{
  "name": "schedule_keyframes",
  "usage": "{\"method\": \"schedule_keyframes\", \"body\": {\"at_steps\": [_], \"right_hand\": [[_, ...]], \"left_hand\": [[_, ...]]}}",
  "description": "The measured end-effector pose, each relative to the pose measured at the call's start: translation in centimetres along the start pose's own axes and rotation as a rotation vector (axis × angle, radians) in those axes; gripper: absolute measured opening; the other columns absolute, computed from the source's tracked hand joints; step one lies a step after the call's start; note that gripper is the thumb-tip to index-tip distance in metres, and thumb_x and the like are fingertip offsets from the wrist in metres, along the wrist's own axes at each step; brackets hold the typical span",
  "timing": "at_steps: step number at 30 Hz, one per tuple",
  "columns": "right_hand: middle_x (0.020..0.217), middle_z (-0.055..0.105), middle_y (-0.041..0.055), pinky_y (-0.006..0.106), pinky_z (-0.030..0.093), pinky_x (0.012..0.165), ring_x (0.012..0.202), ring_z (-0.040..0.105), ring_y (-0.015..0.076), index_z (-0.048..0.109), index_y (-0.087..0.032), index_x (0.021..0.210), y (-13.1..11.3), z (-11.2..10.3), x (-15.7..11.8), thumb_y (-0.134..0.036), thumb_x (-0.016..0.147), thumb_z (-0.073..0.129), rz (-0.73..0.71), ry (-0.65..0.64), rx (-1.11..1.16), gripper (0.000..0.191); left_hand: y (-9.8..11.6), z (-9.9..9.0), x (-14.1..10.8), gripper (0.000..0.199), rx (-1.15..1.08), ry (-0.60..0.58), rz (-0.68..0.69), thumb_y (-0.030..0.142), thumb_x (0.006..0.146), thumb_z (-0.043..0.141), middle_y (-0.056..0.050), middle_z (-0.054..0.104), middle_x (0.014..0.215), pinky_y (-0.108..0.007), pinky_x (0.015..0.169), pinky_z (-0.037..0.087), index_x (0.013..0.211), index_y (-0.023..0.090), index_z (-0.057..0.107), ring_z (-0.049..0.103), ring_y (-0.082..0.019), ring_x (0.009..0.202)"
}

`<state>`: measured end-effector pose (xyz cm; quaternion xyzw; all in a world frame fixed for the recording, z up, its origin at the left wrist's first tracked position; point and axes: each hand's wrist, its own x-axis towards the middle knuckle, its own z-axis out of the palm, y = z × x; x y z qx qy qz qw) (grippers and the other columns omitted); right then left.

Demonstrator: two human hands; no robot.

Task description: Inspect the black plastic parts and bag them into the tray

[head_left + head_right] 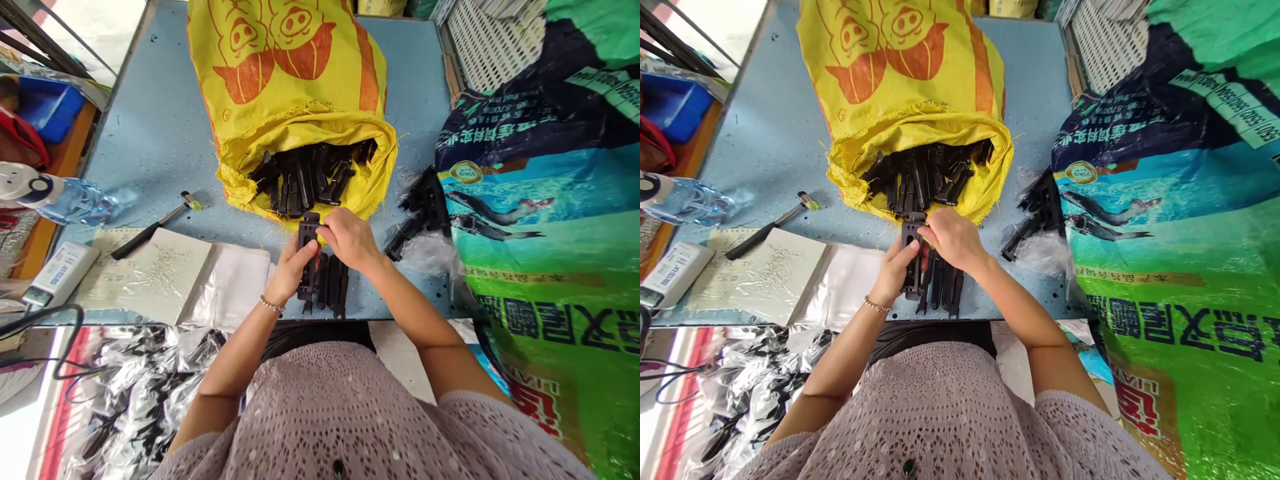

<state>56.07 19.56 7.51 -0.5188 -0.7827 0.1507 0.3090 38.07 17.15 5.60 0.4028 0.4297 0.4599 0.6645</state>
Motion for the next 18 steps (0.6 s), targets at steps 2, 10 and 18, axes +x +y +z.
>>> {"method": "schedule_keyframes", "body": {"at_steps": [2, 10, 18], "right_hand": [[0.080, 0.062, 0.0050, 0.032, 0.040, 0.070, 0.079, 0.059, 0.0210, 0.055, -0.022, 0.087, 0.0, 0.5, 0.7, -0.056, 0.110, 0.032, 0.053, -0.090, 0.062, 0.047], [0.083, 0.067, 0.0073, 0.032, 0.038, 0.070, 0.079, 0.060, 0.0195, 0.061, -0.019, 0.085, -4.1, 4.1, -5.1, -0.049, 0.109, 0.045, -0.287, -0.263, 0.033, 0.041], [0.098, 0.074, 0.0154, 0.033, 0.044, 0.073, 0.088, 0.071, 0.0276, 0.060, -0.013, 0.124, 1.4, 2.7, 1.7, -0.056, 0.111, 0.027, 0.340, -0.169, -0.223, 0.055]], "left_hand": [[0.0, -0.1, -0.5, 0.042, -0.040, -0.023, -0.071, 0.059, 0.086, 0.074, 0.001, 0.061, 0.067, -0.023, 0.045, 0.042, 0.087, 0.020, 0.063, 0.053, -0.011, 0.050], [1.0, -1.8, 0.2, 0.047, -0.185, 0.120, -0.220, 0.060, 0.079, 0.077, 0.000, 0.063, 0.076, -0.021, 0.045, 0.042, 0.086, 0.018, 0.058, 0.054, -0.008, 0.052], [-4.8, -4.5, -0.7, 0.072, 0.560, 0.209, -0.044, 0.030, 0.086, 0.066, -0.014, 0.045, 0.158, -0.051, 0.130, 0.026, 0.153, 0.022, 0.042, 0.038, -0.031, 0.152]]}}
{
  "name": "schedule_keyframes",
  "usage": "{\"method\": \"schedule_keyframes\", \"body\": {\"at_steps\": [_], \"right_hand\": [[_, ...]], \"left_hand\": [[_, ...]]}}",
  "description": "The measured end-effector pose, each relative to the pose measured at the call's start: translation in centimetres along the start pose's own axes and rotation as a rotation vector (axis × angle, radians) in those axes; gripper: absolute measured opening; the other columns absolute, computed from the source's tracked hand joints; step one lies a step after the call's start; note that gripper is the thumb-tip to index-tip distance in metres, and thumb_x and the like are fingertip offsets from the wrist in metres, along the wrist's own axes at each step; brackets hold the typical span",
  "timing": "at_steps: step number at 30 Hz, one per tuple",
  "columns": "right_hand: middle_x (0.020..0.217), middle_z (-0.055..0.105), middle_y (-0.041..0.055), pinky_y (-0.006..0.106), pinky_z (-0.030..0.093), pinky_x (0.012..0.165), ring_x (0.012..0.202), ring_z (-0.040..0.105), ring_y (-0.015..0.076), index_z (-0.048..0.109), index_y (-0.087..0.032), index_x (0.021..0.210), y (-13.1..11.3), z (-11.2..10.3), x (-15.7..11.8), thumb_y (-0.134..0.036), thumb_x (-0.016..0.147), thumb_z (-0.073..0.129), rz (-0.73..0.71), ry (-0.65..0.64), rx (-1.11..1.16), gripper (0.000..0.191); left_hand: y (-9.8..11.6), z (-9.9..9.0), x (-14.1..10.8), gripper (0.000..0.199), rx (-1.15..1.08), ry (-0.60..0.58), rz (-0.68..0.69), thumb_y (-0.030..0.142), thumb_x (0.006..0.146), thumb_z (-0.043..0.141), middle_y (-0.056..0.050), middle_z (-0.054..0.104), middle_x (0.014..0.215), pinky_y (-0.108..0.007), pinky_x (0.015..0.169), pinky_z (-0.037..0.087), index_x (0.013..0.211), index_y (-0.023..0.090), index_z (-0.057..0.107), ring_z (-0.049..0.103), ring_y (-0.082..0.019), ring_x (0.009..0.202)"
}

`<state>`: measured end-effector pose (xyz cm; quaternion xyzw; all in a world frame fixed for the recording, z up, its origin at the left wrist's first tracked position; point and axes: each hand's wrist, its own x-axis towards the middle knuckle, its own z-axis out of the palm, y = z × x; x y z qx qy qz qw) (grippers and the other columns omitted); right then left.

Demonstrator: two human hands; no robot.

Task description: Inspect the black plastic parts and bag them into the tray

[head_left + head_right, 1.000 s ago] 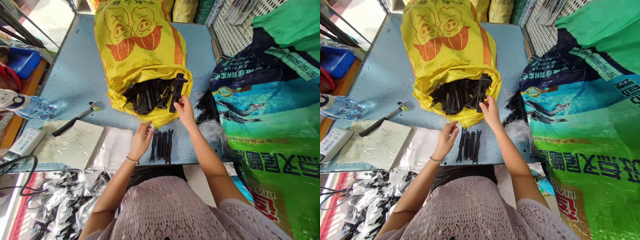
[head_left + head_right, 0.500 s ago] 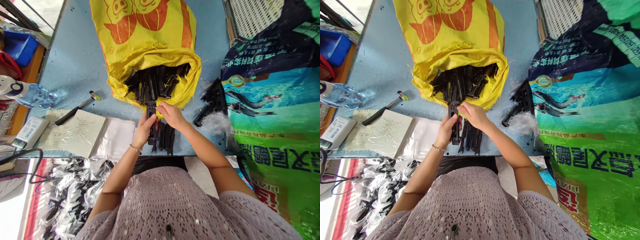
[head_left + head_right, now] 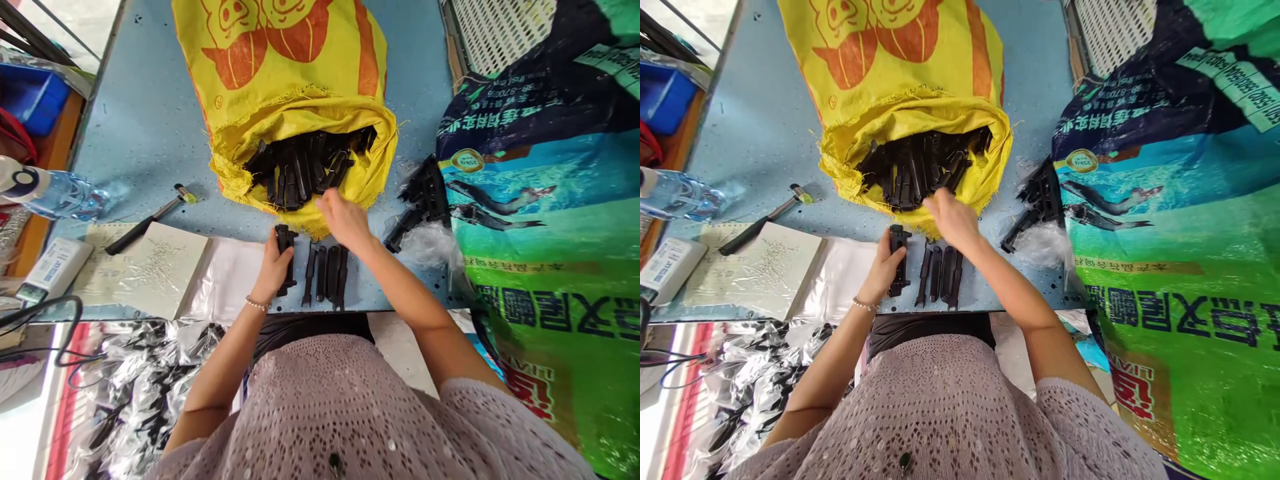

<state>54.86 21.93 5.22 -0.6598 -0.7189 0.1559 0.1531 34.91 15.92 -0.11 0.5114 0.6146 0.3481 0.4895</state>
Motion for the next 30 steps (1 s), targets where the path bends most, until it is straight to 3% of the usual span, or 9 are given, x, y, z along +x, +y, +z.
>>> {"method": "schedule_keyframes", "body": {"at_steps": [3, 7, 11, 15, 18, 20, 22, 25, 30], "right_hand": [[0.108, 0.073, 0.0270, 0.047, 0.049, 0.088, 0.107, 0.070, 0.0401, 0.037, 0.000, 0.153, 1.8, -0.6, 6.3, -0.059, 0.108, 0.038, 0.232, 0.006, -0.113, 0.075], [0.125, 0.069, 0.0289, 0.054, 0.050, 0.094, 0.115, 0.068, 0.0436, 0.023, -0.004, 0.164, 3.5, -1.0, 9.9, -0.036, 0.099, 0.057, 0.327, -0.159, -0.082, 0.080], [0.117, 0.074, 0.0207, 0.048, 0.054, 0.086, 0.103, 0.071, 0.0378, 0.035, -0.010, 0.160, 2.4, -2.5, 5.2, -0.027, 0.092, 0.056, 0.261, -0.087, 0.014, 0.073], [0.104, 0.077, 0.0145, 0.041, 0.053, 0.077, 0.086, 0.072, 0.0309, 0.039, -0.012, 0.157, -1.6, -2.9, -3.9, -0.027, 0.093, 0.055, -0.028, -0.092, 0.001, 0.068], [0.097, 0.078, 0.0114, 0.034, 0.050, 0.070, 0.079, 0.071, 0.0239, 0.053, -0.013, 0.145, -3.2, -3.0, -8.1, -0.032, 0.101, 0.053, -0.300, -0.218, 0.151, 0.048], [0.086, 0.076, 0.0043, 0.029, 0.048, 0.069, 0.072, 0.069, 0.0172, 0.061, -0.018, 0.130, -2.9, -3.4, -8.6, -0.036, 0.107, 0.046, -0.371, -0.240, 0.333, 0.032], [0.079, 0.071, 0.0002, 0.027, 0.047, 0.068, 0.069, 0.065, 0.0141, 0.061, -0.020, 0.120, -2.2, -3.8, -7.7, -0.040, 0.111, 0.040, -0.346, -0.114, 0.420, 0.030], [0.088, 0.071, 0.0059, 0.030, 0.046, 0.070, 0.081, 0.065, 0.0191, 0.060, -0.018, 0.112, -1.5, -3.7, -5.3, -0.052, 0.109, 0.042, -0.391, 0.109, 0.245, 0.038], [0.085, 0.068, 0.0084, 0.032, 0.038, 0.067, 0.081, 0.061, 0.0212, 0.060, -0.019, 0.089, -2.5, -2.2, -2.7, -0.055, 0.110, 0.034, -0.510, 0.039, 0.071, 0.049]], "left_hand": [[-1.4, 2.7, -2.1, 0.076, 0.134, 0.011, 0.073, 0.021, 0.085, 0.061, -0.018, 0.030, 0.165, -0.058, 0.131, 0.017, 0.158, 0.020, 0.038, 0.023, -0.035, 0.159], [-1.7, 3.6, -3.4, 0.071, 0.028, -0.025, 0.108, 0.023, 0.088, 0.062, -0.017, 0.032, 0.162, -0.054, 0.128, 0.028, 0.156, 0.024, 0.042, 0.028, -0.032, 0.157], [-0.1, 1.3, -2.7, 0.060, -0.214, 0.010, 0.100, 0.036, 0.089, 0.069, -0.012, 0.049, 0.151, -0.047, 0.114, 0.046, 0.146, 0.030, 0.053, 0.052, -0.027, 0.136], [3.4, 0.6, -1.7, 0.055, -0.604, -0.136, 0.083, 0.050, 0.093, 0.067, -0.008, 0.059, 0.144, -0.043, 0.109, 0.050, 0.144, 0.034, 0.053, 0.060, -0.024, 0.128], [4.9, 1.2, -1.2, 0.047, -0.663, -0.143, 0.004, 0.049, 0.089, 0.073, -0.005, 0.067, 0.132, -0.038, 0.106, 0.051, 0.131, 0.029, 0.061, 0.062, -0.024, 0.123], [4.9, 1.5, -1.2, 0.039, -0.646, -0.101, -0.044, 0.044, 0.084, 0.077, -0.004, 0.071, 0.117, -0.036, 0.104, 0.051, 0.115, 0.024, 0.066, 0.064, -0.023, 0.114], [4.6, 1.4, -1.5, 0.035, -0.618, -0.082, -0.063, 0.044, 0.085, 0.075, -0.003, 0.071, 0.112, -0.035, 0.102, 0.052, 0.111, 0.022, 0.066, 0.065, -0.023, 0.111], [4.3, 1.1, -2.5, 0.037, -0.505, -0.100, 0.000, 0.044, 0.090, 0.068, -0.004, 0.069, 0.123, -0.035, 0.105, 0.050, 0.122, 0.025, 0.063, 0.062, -0.024, 0.120], [4.4, 0.0, -3.6, 0.045, -0.316, -0.124, 0.148, 0.046, 0.094, 0.065, -0.006, 0.063, 0.132, -0.037, 0.112, 0.046, 0.132, 0.025, 0.055, 0.056, -0.025, 0.129]]}}
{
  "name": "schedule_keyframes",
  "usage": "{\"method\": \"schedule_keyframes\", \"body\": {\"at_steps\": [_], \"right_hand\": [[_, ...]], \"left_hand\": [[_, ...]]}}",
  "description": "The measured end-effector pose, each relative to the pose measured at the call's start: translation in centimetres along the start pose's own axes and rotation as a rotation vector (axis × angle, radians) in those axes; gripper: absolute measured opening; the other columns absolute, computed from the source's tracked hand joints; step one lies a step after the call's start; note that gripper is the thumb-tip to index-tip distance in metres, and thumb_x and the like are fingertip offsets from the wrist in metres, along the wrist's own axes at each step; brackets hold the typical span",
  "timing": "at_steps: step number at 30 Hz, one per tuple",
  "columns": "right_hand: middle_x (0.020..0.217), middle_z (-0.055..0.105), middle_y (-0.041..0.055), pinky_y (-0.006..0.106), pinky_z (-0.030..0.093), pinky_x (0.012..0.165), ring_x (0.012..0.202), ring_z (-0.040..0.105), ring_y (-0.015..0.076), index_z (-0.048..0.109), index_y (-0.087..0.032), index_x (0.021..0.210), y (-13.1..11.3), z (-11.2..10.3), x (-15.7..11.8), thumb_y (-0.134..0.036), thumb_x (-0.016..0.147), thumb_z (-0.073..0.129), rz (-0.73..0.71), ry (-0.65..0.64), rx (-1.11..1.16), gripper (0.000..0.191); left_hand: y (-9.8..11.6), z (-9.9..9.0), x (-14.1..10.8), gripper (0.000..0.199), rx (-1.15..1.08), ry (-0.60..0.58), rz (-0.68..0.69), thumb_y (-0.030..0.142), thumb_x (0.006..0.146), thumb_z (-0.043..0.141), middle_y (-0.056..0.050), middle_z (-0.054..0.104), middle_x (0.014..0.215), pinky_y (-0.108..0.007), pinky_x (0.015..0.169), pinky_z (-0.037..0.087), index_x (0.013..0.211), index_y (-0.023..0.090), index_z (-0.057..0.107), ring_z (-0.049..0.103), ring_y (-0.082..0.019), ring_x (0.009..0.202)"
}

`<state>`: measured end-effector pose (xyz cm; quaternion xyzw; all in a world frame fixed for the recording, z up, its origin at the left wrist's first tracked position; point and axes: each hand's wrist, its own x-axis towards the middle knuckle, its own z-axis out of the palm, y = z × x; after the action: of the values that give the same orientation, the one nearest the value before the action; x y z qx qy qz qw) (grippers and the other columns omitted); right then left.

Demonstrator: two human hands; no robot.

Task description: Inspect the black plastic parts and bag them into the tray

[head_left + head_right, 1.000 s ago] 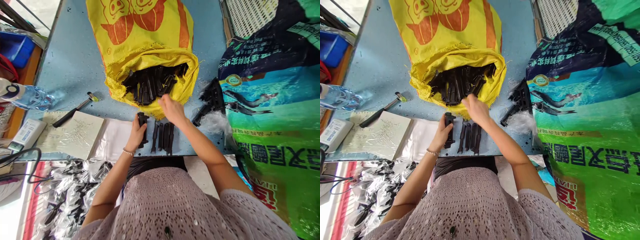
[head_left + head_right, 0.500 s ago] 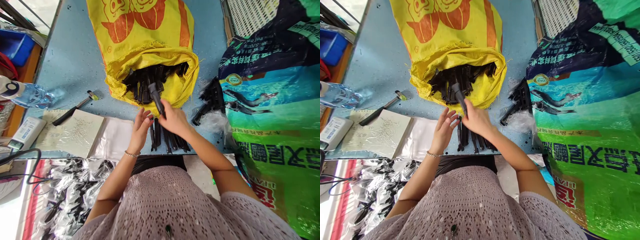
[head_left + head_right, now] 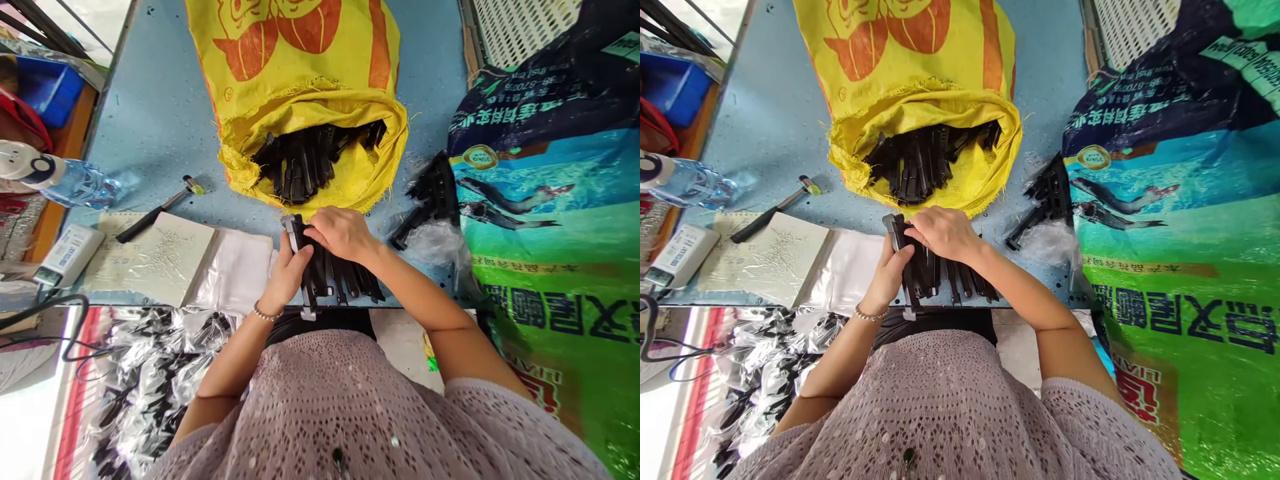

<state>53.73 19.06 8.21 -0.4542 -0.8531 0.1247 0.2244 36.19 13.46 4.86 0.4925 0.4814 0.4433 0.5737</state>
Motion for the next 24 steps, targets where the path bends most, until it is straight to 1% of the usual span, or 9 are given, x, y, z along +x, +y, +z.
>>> {"method": "schedule_keyframes", "body": {"at_steps": [4, 7, 9, 13, 15, 18, 21, 23, 24], "right_hand": [[0.071, 0.060, 0.0012, 0.029, 0.034, 0.063, 0.066, 0.055, 0.0156, 0.055, -0.021, 0.085, -1.3, 0.5, -0.9, -0.058, 0.111, 0.019, 0.161, -0.095, 0.245, 0.058], [0.079, 0.065, 0.0057, 0.031, 0.037, 0.067, 0.075, 0.059, 0.0188, 0.058, -0.021, 0.086, -2.9, 1.4, -3.2, -0.063, 0.108, 0.029, -0.016, -0.183, 0.263, 0.056], [0.085, 0.068, 0.0091, 0.033, 0.037, 0.067, 0.079, 0.061, 0.0212, 0.060, -0.020, 0.088, -3.9, 2.5, -4.6, -0.058, 0.108, 0.037, -0.029, -0.233, 0.218, 0.048], [0.075, 0.066, 0.0033, 0.030, 0.033, 0.062, 0.068, 0.061, 0.0179, 0.060, -0.021, 0.089, -4.2, 3.5, -5.4, -0.042, 0.110, 0.040, 0.297, -0.403, 0.286, 0.036], [0.071, 0.063, 0.0008, 0.029, 0.034, 0.062, 0.065, 0.060, 0.0167, 0.059, -0.021, 0.087, -2.8, 2.6, -4.3, -0.046, 0.110, 0.042, 0.352, -0.433, 0.360, 0.037], [0.078, 0.064, 0.0021, 0.029, 0.042, 0.068, 0.071, 0.062, 0.0178, 0.059, -0.021, 0.095, 0.7, 0.9, -1.1, -0.049, 0.111, 0.034, 0.444, -0.255, 0.339, 0.041], [0.107, 0.068, 0.0101, 0.035, 0.048, 0.087, 0.100, 0.066, 0.0245, 0.059, -0.019, 0.119, 5.1, 0.8, 3.5, -0.044, 0.111, 0.034, 0.565, -0.040, 0.118, 0.037], [0.138, 0.058, 0.0188, 0.041, 0.047, 0.100, 0.123, 0.060, 0.0304, 0.049, -0.015, 0.141, 8.0, 1.9, 6.4, -0.046, 0.109, 0.040, 0.641, 0.008, -0.001, 0.046], [0.145, 0.052, 0.0225, 0.045, 0.047, 0.103, 0.128, 0.058, 0.0335, 0.043, -0.012, 0.148, 9.3, 2.6, 7.7, -0.048, 0.107, 0.043, 0.688, -0.010, -0.029, 0.054]], "left_hand": [[0.5, -1.6, 0.6, 0.043, 0.051, 0.119, 0.033, 0.045, 0.095, 0.065, -0.005, 0.063, 0.118, -0.038, 0.106, 0.048, 0.132, 0.025, 0.055, 0.060, -0.025, 0.117], [1.0, -2.5, 1.4, 0.036, 0.054, 0.222, 0.043, 0.047, 0.095, 0.065, -0.004, 0.063, 0.108, -0.036, 0.101, 0.050, 0.124, 0.025, 0.060, 0.062, -0.023, 0.107], [1.0, -2.8, 1.7, 0.034, 0.074, 0.241, 0.073, 0.049, 0.095, 0.065, -0.003, 0.064, 0.104, -0.035, 0.098, 0.051, 0.118, 0.024, 0.062, 0.061, -0.022, 0.102], [-0.1, -3.4, 1.9, 0.036, 0.233, 0.260, 0.102, 0.050, 0.095, 0.064, -0.003, 0.066, 0.095, -0.036, 0.092, 0.049, 0.118, 0.022, 0.060, 0.062, -0.022, 0.090], [-1.1, -4.0, 2.0, 0.033, 0.430, 0.263, 0.021, 0.049, 0.096, 0.061, -0.004, 0.066, 0.084, -0.037, 0.085, 0.050, 0.114, 0.021, 0.061, 0.064, -0.024, 0.082], [-2.6, -4.2, 1.9, 0.027, 0.745, 0.189, -0.108, 0.045, 0.098, 0.055, -0.006, 0.064, 0.069, -0.038, 0.078, 0.050, 0.103, 0.021, 0.064, 0.067, -0.029, 0.073], [-3.9, -2.8, 1.3, 0.035, 0.916, 0.097, -0.153, 0.042, 0.102, 0.048, -0.010, 0.070, 0.072, -0.039, 0.079, 0.052, 0.117, 0.016, 0.065, 0.072, -0.032, 0.076], [-4.5, -1.4, 0.9, 0.046, 1.003, 0.080, -0.170, 0.043, 0.103, 0.046, -0.015, 0.074, 0.078, -0.042, 0.080, 0.054, 0.134, 0.012, 0.059, 0.074, -0.034, 0.079], [-4.6, -0.8, 0.7, 0.051, 1.042, 0.077, -0.176, 0.044, 0.103, 0.045, -0.016, 0.075, 0.081, -0.043, 0.081, 0.055, 0.142, 0.011, 0.055, 0.075, -0.035, 0.080]]}}
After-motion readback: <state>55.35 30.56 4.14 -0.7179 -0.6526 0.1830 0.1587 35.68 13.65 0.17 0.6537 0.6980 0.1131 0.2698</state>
